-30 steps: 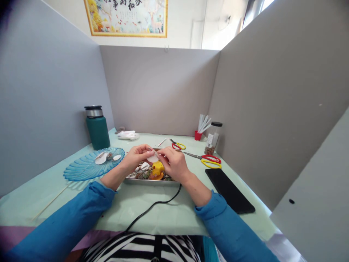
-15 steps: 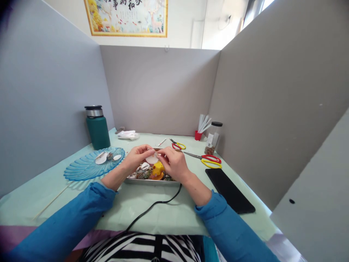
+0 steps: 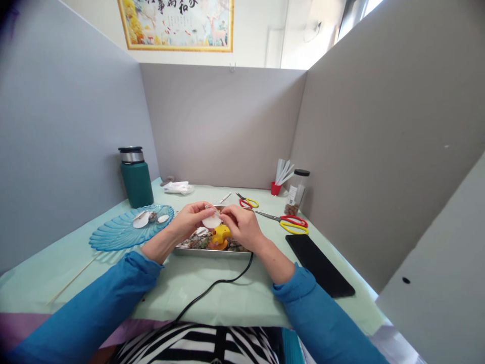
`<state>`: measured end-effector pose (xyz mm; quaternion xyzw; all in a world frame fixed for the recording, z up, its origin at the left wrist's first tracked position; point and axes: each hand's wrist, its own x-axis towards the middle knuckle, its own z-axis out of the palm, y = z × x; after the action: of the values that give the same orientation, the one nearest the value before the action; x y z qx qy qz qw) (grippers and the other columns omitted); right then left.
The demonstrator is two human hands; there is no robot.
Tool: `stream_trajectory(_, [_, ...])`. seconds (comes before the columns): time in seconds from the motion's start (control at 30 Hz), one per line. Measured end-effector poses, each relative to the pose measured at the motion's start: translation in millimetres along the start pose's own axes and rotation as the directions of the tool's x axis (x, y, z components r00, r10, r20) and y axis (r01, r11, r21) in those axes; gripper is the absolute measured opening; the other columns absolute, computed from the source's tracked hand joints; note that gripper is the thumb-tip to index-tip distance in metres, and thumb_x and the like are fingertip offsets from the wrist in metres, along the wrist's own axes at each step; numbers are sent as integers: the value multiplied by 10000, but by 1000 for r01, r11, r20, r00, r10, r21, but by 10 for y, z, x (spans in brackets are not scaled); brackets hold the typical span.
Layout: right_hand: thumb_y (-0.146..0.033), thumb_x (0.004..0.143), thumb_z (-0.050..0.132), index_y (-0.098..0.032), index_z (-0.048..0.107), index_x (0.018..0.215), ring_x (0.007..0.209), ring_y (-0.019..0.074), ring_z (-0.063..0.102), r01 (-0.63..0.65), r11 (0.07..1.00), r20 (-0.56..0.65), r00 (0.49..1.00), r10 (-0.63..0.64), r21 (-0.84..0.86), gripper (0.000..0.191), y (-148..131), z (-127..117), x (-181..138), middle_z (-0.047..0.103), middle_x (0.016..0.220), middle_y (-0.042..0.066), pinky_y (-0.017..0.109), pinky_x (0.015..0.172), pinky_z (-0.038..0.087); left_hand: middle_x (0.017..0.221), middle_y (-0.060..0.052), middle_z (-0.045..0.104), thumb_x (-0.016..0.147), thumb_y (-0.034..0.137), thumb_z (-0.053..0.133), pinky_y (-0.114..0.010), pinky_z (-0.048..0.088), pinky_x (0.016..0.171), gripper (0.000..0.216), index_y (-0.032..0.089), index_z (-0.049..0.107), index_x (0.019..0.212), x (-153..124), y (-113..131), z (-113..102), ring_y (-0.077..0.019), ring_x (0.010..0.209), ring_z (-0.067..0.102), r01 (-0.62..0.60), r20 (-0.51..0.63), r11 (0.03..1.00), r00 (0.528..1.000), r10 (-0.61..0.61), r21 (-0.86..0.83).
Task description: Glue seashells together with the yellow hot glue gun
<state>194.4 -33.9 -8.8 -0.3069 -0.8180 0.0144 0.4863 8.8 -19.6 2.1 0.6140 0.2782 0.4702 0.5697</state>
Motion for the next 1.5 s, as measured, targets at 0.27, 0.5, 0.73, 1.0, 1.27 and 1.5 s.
stream_trajectory(0.27, [-337,882,519,-171,602,790,550,106,498,-94,995,12,995,95,-19,207,49,-10,10,593,642,-5,228,558,378,889,-64,652,663,355,743,-262,547,623,331,130,681,898,11,-16,-22,-146,751,605,-15,-38,1000,999,15,5])
stream_trajectory(0.5, [-415,871,532,-179,632,726,629,123,538,-71,951,231,962,145,-300,294,93,-165,79,643,682,11,234,588,329,817,-58,662,633,364,761,-242,536,555,357,123,664,878,57,-29,-78,-138,681,611,-1,-169,999,986,-5,-36])
stream_trajectory(0.73, [-425,901,471,-180,629,753,697,148,567,-67,902,263,945,194,-426,327,125,-183,73,666,744,34,248,602,319,735,-17,621,615,366,770,-229,527,518,327,123,629,783,76,-29,-111,-120,649,590,-20,-272,998,962,3,-61])
stream_trajectory(1.0, [-525,706,662,-231,629,960,667,168,567,-76,940,585,765,269,-333,390,132,-323,83,656,773,9,236,551,326,745,-34,642,627,413,750,-179,420,425,379,117,676,852,79,-42,-128,-87,534,565,-5,-247,1000,969,10,21])
stream_trajectory(1.27, [-389,749,627,-230,567,1046,672,171,569,-82,938,600,749,280,-336,343,169,-260,43,658,841,27,232,539,321,647,-7,595,621,405,752,-184,392,397,348,119,659,798,100,40,-172,-68,450,510,-26,-309,998,950,44,62])
stream_trajectory(1.5, [-388,753,617,-224,563,1018,670,182,568,-100,931,596,743,305,-351,316,97,-269,67,655,823,37,237,542,329,844,-95,675,622,413,728,-246,463,496,337,137,701,813,-156,535,-888,-187,648,637,148,-462,900,885,66,411])
